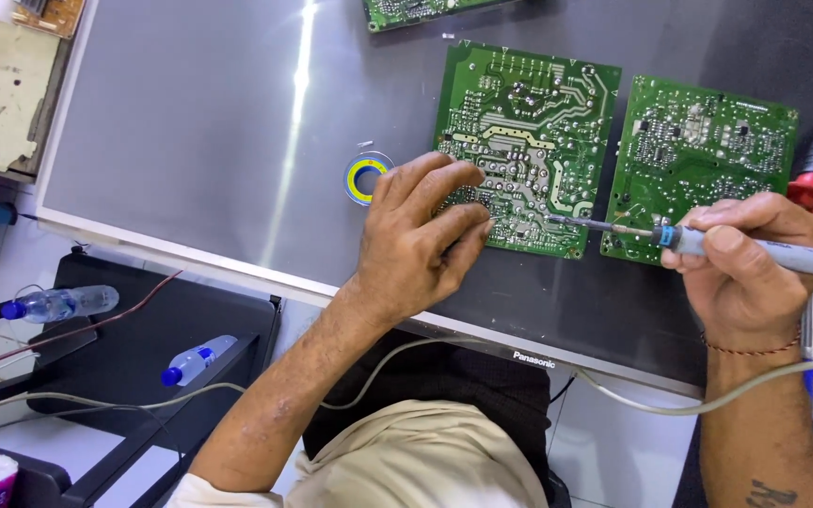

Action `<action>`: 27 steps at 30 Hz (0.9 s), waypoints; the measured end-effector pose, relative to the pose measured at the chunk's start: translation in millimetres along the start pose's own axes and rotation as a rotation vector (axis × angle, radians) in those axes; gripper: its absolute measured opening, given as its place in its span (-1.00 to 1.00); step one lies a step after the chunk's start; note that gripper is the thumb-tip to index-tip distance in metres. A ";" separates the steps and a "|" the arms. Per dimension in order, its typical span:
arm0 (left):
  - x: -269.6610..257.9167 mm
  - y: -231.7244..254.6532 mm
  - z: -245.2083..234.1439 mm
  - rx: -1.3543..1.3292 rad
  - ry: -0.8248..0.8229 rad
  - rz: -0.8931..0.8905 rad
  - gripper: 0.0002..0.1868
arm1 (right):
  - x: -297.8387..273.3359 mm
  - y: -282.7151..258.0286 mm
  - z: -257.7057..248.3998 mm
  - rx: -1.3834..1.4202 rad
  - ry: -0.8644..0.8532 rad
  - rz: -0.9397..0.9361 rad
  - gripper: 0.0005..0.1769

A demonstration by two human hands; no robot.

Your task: The person uses a soldering iron and solder wire to work on a green circuit board placed on a metallic workbench. They apply solder to various points on the board, occasionally repositioning the board and feeding solder wire to the tip of the iron.

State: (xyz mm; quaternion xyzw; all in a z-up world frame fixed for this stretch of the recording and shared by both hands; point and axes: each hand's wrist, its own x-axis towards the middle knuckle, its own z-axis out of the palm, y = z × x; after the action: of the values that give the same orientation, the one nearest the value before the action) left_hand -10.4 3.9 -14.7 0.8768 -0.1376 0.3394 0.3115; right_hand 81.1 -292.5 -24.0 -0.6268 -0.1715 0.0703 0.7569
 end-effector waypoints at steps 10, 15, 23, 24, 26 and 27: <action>2.5 0.2 1.9 0.018 -0.041 0.049 -0.95 | -2.1 5.1 4.5 -0.115 0.017 -0.049 -0.83; 2.0 -0.3 3.4 0.022 -0.050 0.050 -0.97 | -3.3 7.4 6.2 -0.116 0.057 -0.033 -0.81; 3.8 -0.2 4.2 0.019 -0.060 0.035 -0.97 | -1.3 9.6 1.5 -0.144 0.026 -0.042 -0.84; 4.3 -1.1 4.6 0.017 -0.061 0.041 -0.98 | 0.5 10.4 1.3 -0.150 0.014 -0.059 -0.84; 2.3 -2.0 3.2 0.010 -0.074 0.044 -0.98 | -0.4 9.8 4.3 -0.141 0.025 -0.054 -0.83; 1.8 -2.7 2.4 0.000 -0.089 0.043 -0.95 | -0.5 9.4 5.9 -0.134 0.036 -0.045 -0.83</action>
State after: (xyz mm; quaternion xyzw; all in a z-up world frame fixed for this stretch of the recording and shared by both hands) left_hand -6.7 4.3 -16.1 0.8879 -0.1702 0.3068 0.2975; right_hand 79.7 -285.2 -32.3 -0.6732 -0.1760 0.0305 0.7175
